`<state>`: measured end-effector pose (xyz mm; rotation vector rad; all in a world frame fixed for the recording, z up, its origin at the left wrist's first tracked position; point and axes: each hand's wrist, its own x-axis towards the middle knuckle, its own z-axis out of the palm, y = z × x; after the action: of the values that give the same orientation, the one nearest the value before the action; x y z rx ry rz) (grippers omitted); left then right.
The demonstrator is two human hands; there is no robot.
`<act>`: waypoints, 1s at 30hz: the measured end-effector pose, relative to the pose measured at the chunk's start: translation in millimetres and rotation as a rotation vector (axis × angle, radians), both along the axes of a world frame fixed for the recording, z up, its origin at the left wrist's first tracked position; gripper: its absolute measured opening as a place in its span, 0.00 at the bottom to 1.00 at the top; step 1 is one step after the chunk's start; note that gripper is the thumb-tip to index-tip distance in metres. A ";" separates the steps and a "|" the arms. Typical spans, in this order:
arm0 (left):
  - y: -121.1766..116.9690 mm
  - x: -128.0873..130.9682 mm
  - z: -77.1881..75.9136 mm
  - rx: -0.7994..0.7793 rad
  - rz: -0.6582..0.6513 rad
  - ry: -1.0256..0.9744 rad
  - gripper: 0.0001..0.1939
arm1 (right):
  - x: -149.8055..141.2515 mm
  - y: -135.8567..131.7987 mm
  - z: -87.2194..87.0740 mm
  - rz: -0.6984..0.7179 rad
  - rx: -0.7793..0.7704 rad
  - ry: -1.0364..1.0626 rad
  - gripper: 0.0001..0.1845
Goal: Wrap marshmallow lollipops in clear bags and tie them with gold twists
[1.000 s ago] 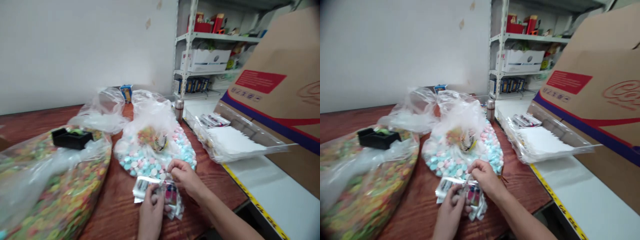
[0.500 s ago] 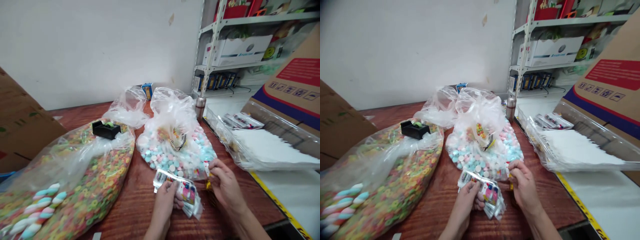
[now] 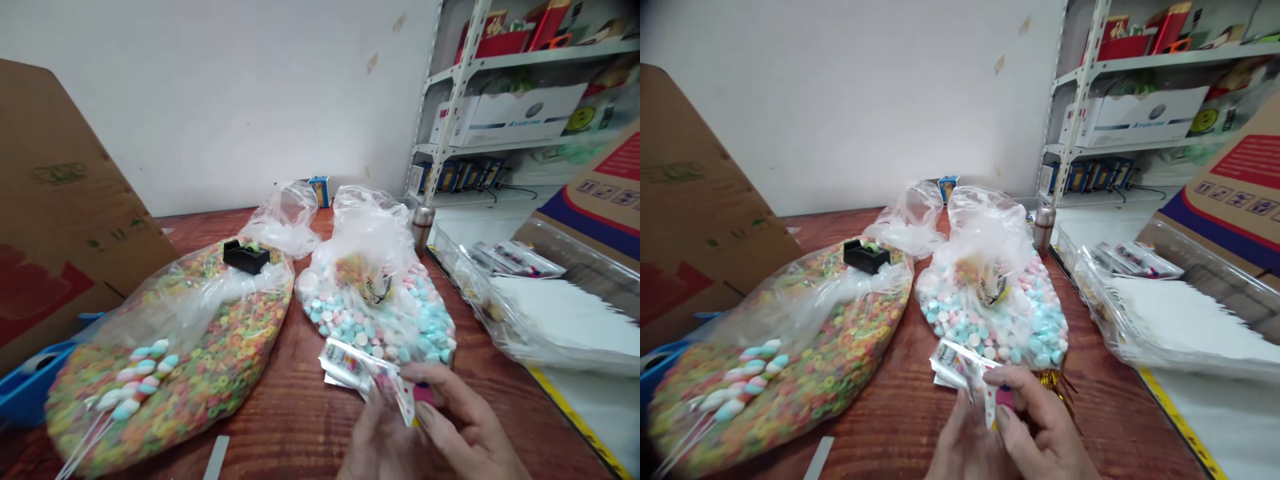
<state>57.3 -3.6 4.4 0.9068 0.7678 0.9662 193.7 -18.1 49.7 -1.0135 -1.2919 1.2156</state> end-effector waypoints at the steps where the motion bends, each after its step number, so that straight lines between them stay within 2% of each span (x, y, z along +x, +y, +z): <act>1: 3.0 -3.0 5.1 -0.060 0.053 -0.110 0.32 | 0.0 -2.1 1.6 0.008 0.002 -0.076 0.17; 4: 11.0 -14.0 16.7 -0.249 0.277 -0.348 0.19 | -4.3 -1.5 -4.9 -0.029 -0.025 -0.109 0.26; 6: 12.2 -19.4 19.0 -0.280 0.428 -0.329 0.13 | -11.8 2.2 -18.3 -0.078 -0.081 -0.054 0.31; 8: 10.2 -22.4 17.9 -0.288 0.520 -0.308 0.13 | -21.2 5.7 -33.5 -0.094 -0.153 -0.011 0.30; 10: 7.3 -24.4 15.8 -0.285 0.546 -0.291 0.15 | -30.0 7.7 -44.6 -0.103 -0.208 0.032 0.24; 12: 5.0 -26.9 14.4 -0.251 0.553 -0.251 0.16 | -36.6 8.5 -48.5 -0.102 -0.230 0.065 0.20; 15: 3.8 -32.2 13.8 -0.165 0.550 -0.121 0.14 | -43.2 9.0 -43.9 -0.095 -0.190 0.000 0.18; 18: 4.5 -36.4 12.9 -0.156 0.566 -0.057 0.12 | -48.1 9.3 -38.9 -0.112 -0.163 -0.104 0.19; 22: 8.3 -39.7 9.9 -0.252 0.650 -0.239 0.15 | -47.2 8.2 -39.1 -0.109 -0.253 -0.100 0.30; 26: 14.1 -47.5 3.7 -0.319 0.723 -0.364 0.17 | -41.2 5.3 -34.7 -0.137 -0.240 -0.087 0.26; 28: 15.8 -52.1 -0.1 -0.329 0.742 -0.393 0.18 | -42.3 3.5 -30.4 -0.198 -0.164 -0.152 0.22; 30: 16.2 -55.4 -3.4 -0.309 0.750 -0.413 0.17 | -47.2 2.8 -26.3 -0.271 0.039 -0.264 0.16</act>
<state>1.9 12.6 1.0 0.1110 0.8791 1.5724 146.5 -15.3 23.4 -1.3068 -1.3214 0.8687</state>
